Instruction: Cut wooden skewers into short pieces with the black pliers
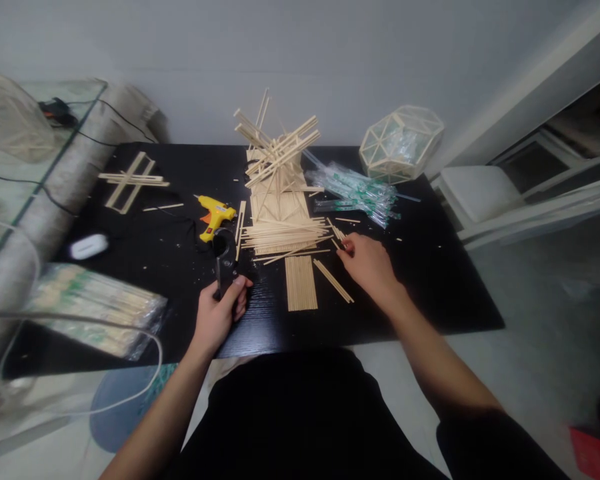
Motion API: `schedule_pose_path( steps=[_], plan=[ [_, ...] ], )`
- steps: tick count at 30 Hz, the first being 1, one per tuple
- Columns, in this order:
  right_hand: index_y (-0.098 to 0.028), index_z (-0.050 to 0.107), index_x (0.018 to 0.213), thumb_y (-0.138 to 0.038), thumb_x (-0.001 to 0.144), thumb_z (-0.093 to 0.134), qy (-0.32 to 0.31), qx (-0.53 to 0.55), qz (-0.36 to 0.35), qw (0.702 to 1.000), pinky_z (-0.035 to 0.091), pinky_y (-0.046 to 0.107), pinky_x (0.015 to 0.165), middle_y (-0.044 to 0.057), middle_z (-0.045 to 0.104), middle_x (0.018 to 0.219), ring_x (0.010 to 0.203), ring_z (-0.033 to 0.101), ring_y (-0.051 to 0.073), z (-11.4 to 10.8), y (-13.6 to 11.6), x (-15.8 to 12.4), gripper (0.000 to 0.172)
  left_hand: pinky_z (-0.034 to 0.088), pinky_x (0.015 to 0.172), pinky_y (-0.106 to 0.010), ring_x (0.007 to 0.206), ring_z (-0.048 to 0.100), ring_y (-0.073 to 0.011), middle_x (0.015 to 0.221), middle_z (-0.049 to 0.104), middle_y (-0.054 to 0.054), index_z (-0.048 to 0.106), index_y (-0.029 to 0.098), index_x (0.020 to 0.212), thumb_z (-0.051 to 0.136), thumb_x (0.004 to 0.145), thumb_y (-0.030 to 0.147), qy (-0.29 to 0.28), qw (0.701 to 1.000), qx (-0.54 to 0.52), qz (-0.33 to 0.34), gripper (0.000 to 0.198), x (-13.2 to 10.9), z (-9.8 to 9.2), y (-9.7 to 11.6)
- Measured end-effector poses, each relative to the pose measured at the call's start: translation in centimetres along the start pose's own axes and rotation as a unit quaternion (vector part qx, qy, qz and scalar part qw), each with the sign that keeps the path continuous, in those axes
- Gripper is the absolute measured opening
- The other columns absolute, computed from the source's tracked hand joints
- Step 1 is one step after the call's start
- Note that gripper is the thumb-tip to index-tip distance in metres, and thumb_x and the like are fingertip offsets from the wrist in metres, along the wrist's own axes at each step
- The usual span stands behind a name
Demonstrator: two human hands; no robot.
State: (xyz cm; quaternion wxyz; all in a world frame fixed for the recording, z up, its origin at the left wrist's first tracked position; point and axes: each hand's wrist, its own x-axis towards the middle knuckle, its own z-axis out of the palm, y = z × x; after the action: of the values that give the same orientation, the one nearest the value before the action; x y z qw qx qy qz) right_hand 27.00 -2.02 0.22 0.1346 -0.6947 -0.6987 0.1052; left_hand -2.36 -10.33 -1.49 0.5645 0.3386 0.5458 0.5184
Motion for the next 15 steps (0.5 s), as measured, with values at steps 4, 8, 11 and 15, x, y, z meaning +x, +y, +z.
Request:
schedule_pose_path(
  steps=[4,8,11,15],
  plan=[
    [-0.021,0.071,0.1,-0.02,0.088,0.073,0.001,0.037,-0.08,0.996,0.052,0.04,0.081,0.009,0.069,0.097,0.09,0.067,0.027,0.2,-0.4,0.6,0.012,0.032,0.038,-0.02,0.044,0.041,-0.0071,0.056,0.048,0.005,0.07,0.014,0.082,0.077,0.084,0.045,0.001,1.0,0.001,-0.001,0.032,0.0,0.0,0.0],
    [-0.022,0.073,0.099,-0.017,0.09,0.071,-0.022,0.048,-0.14,0.989,0.051,0.041,0.088,0.008,0.065,0.097,0.097,0.063,0.028,0.7,-0.6,1.1,0.01,0.032,0.037,-0.019,0.044,0.041,-0.0068,0.056,0.048,0.004,0.07,0.013,0.081,0.078,0.083,0.046,0.002,1.0,-0.001,-0.001,0.033,0.0,0.0,0.0],
    [-0.021,0.074,0.094,-0.016,0.092,0.068,-0.033,0.033,-0.161,0.986,0.05,0.042,0.088,0.009,0.063,0.098,0.098,0.061,0.029,1.1,-0.5,1.4,0.008,0.032,0.037,-0.019,0.044,0.042,-0.0071,0.056,0.048,0.004,0.071,0.013,0.081,0.078,0.083,0.046,0.005,1.0,-0.001,0.003,0.034,0.0,0.1,0.1],
    [-0.02,0.073,0.092,-0.015,0.096,0.061,-0.05,0.003,-0.193,0.98,0.048,0.042,0.087,0.011,0.064,0.099,0.096,0.058,0.029,1.3,-0.2,1.6,0.013,0.033,0.037,-0.019,0.044,0.042,-0.007,0.056,0.048,0.004,0.071,0.013,0.081,0.078,0.083,0.046,0.004,1.0,-0.001,0.003,0.033,0.0,0.1,0.1]
  ],
)
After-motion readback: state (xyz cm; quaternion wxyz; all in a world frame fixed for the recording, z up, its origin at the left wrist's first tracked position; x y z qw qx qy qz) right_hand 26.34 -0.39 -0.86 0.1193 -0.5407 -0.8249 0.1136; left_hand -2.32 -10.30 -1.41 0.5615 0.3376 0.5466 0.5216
